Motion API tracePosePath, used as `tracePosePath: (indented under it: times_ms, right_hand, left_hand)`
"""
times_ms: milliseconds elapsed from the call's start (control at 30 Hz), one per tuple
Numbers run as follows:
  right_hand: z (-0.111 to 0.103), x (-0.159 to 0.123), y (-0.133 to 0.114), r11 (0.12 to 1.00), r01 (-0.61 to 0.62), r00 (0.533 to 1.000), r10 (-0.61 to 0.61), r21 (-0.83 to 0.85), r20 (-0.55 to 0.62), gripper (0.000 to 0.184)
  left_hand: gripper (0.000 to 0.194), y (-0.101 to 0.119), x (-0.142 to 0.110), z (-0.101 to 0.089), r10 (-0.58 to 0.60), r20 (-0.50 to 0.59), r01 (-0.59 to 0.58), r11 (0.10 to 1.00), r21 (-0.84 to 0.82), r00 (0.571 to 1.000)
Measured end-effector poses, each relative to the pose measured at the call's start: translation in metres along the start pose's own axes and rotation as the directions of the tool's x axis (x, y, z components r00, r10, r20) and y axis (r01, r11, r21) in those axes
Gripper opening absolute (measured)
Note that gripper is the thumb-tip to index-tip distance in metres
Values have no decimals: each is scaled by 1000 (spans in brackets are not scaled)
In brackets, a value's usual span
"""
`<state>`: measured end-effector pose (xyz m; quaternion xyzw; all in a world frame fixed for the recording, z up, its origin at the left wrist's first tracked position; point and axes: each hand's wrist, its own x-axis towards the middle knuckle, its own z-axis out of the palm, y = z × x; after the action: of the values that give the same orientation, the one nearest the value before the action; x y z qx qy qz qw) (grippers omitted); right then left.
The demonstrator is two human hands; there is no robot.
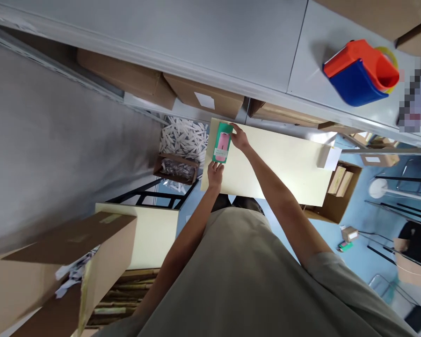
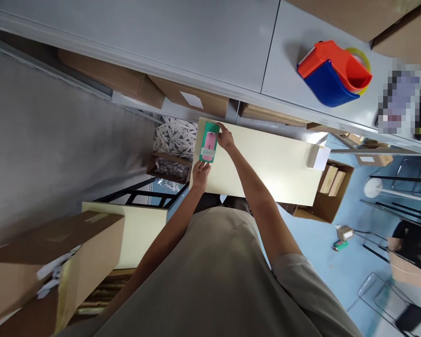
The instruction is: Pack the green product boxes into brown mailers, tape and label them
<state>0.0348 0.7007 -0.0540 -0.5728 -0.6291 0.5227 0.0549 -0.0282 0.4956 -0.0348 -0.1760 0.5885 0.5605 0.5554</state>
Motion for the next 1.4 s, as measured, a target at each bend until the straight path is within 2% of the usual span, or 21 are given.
tracePosePath:
  times_ms: [133, 267, 367, 433, 467, 533, 600, 667, 767, 867, 933, 1000, 1067, 1200, 1267, 1333, 1400]
  right_hand:
    - [4, -21, 10, 982, 52, 996, -65, -181, -64, 76]
    - [3, -66, 19, 940, 154, 978, -188, -305, -86, 76]
    - [6, -94, 24, 899, 206, 973, -232, -387, -21, 74]
    - [10, -106, 26, 862, 255, 964, -264, -439, 41, 72]
    - [13, -111, 26, 839, 288, 955, -286, -463, 75, 72]
    - [22, -119, 25, 777, 365, 929, -341, -514, 145, 71]
    - [33, -129, 23, 688, 444, 893, -392, -574, 221, 71]
    - [48, -145, 20, 588, 522, 848, -437, -619, 300, 71]
    - [74, -179, 19, 457, 652, 750, -506, -605, 426, 72]
    - [99, -222, 26, 371, 755, 650, -533, -541, 542, 70]
    - [115, -253, 32, 334, 794, 606, -511, -509, 610, 69]
    - [129, -282, 38, 301, 828, 560, -487, -473, 670, 68]
    - [142, -310, 42, 266, 866, 499, -470, -422, 728, 68]
    - [169, -357, 39, 208, 938, 346, -464, -279, 816, 69]
    - [184, -377, 33, 196, 960, 274, -479, -202, 834, 70]
    - [200, -395, 27, 180, 973, 215, -493, -143, 843, 70]
    - [216, -415, 21, 160, 982, 166, -494, -99, 854, 69]
  left_hand:
    - [48, -2, -13, -8, 66, -32, -65, 998, 27, 997]
    - [40, -1, -43, -13, 93, 4, -93, 995, 47, 996]
    - [52, -4, -69, -14, 223, 72, -229, 970, 85, 972]
    - [65, -9, -86, -14, 358, 147, -378, 914, 146, 922]
    - [72, -14, -94, -14, 431, 187, -463, 866, 191, 883]
    - [87, -27, -109, -14, 554, 268, -615, 724, 312, 788]
    - [103, -44, -122, -17, 624, 330, -699, 553, 453, 708]
    - [121, -65, -135, -23, 666, 333, -703, 418, 575, 668]
    - [137, -99, -155, -43, 743, 211, -633, 345, 693, 635]
    - [129, -133, -176, -74, 809, 14, -548, 385, 743, 588]
    - [120, -153, -192, -98, 836, -110, -504, 423, 753, 538]
    - [117, -170, -210, -118, 855, -188, -476, 436, 763, 483]
    - [123, -184, -228, -133, 872, -206, -465, 421, 778, 444]
    - [135, -202, -261, -146, 893, -199, -472, 390, 790, 403]
    - [134, -206, -273, -156, 896, -253, -469, 411, 782, 364]
    - [128, -207, -282, -177, 889, -349, -465, 454, 760, 296]
    - [120, -208, -292, -213, 857, -476, -488, 506, 711, 195]
